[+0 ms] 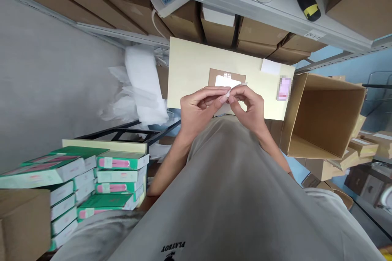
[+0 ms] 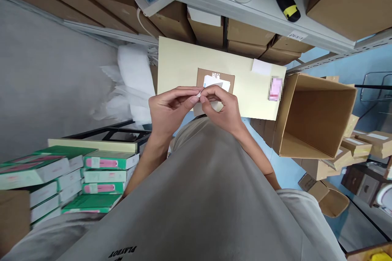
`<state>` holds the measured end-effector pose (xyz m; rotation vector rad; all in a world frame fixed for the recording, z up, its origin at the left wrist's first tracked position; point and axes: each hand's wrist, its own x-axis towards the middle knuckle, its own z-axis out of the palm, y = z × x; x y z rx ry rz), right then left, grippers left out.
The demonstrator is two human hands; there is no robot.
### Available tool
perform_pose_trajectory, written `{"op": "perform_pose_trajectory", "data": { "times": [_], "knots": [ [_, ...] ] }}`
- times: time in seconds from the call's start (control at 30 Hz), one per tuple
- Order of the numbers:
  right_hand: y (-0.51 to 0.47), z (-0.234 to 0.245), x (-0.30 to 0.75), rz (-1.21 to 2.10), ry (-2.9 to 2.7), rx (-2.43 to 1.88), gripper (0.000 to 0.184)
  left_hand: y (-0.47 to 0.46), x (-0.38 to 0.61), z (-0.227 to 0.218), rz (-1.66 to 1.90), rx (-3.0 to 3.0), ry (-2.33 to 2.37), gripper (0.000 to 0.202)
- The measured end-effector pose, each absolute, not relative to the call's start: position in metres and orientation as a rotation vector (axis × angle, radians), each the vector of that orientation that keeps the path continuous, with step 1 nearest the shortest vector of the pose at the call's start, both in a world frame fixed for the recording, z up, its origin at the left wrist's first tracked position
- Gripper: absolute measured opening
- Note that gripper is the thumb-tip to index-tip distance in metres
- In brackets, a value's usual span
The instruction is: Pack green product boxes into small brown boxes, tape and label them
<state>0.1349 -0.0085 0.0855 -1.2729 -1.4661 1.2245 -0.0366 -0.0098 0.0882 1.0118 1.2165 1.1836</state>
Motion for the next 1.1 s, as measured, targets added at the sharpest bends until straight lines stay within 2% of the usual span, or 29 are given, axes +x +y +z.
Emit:
{"op": "perform_pose_trajectory", "data": {
  "times": [0.13, 0.43, 0.7, 0.87, 1.1],
  "knots": [
    [-0.012, 0.084, 0.134, 1.217, -1.494, -1.319, 0.021, -0.014, -0.041, 0.085, 1.139, 0.997, 1.234, 0.046],
    [-0.015, 0.082, 0.111, 1.295, -1.534, -1.341, 0.022, -0.017, -0.069, 0.07, 1.093, 0.849, 1.203, 0.043],
    [-0.001, 0.035, 0.073, 1.298, -1.516, -1.501, 0.006, -0.003, -0.145, -0.02, 1.225, 0.224, 1.223, 0.035],
    [0.016, -0.007, 0.053, 1.362, -1.4, -1.627, 0.015, -0.009, -0.229, -0.063, 1.346, -0.185, 1.36, 0.03],
    [0.063, -0.035, -0.008, 1.471, -1.358, -1.575, 0.036, -0.051, -0.351, -0.087, 1.6, -0.469, 1.622, 0.027]
  ]
}}
